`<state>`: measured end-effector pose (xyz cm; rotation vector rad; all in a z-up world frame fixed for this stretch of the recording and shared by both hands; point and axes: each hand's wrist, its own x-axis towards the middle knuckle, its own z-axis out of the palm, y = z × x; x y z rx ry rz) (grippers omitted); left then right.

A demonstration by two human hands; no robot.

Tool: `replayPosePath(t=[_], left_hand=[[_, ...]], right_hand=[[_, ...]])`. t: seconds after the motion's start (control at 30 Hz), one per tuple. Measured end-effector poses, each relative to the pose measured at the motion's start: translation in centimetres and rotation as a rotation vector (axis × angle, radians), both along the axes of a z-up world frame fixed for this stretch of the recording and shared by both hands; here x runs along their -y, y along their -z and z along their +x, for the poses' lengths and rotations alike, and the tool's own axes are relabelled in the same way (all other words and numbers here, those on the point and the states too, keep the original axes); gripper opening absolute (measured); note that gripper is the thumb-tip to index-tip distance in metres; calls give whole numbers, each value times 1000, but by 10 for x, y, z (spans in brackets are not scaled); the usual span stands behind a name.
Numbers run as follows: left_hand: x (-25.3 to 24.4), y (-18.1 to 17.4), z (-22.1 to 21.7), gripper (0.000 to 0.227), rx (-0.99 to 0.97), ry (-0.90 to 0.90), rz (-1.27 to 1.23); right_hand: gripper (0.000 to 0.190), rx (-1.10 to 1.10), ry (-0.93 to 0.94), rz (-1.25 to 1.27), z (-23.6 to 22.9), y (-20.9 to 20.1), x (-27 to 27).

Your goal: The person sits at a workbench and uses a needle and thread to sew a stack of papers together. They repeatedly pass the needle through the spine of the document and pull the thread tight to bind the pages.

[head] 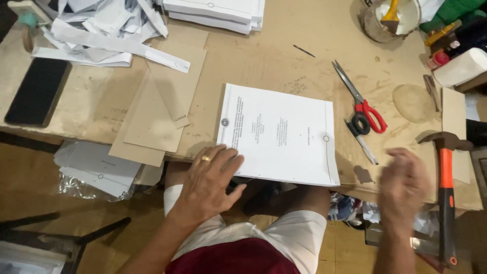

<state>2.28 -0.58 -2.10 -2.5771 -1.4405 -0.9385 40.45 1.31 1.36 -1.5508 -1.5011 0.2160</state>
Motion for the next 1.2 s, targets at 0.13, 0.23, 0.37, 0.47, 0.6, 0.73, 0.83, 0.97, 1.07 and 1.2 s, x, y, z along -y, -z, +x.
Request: replayPosePath(t=[0.13,0.23,0.37,0.47,0.6,0.73,0.83,0.97,1.07,1.2], left_hand=[[-1,-6,-5,63,-19,49,-16],[0,1,-7,60,-20,17,-1],[2,10,-10,59,15,18,7],[0,13,-8,58,53,20,23],[2,11,-6,57,44,-3,28],[5,10,-4,60,26,-20,39],[7,11,-1,60,7,-17,45],[20,15,11,59,36,-73,1],[40,25,27,48,149,-77,89],[62,56,48,35,418,-204,0]], right_hand=[[19,588,97,79,79,45,17],[19,571,32,-32,89,77,25],[27,455,204,-193,105,78,34],[31,522,368,-256,142,80,47],[38,636,483,-169,187,109,67],[32,539,470,-69,174,107,72],[35,395,610,-270,159,89,76],[29,355,486,-145,139,62,77],[27,283,387,-69,122,26,83],[26,-212,259,-38,87,-31,85]])
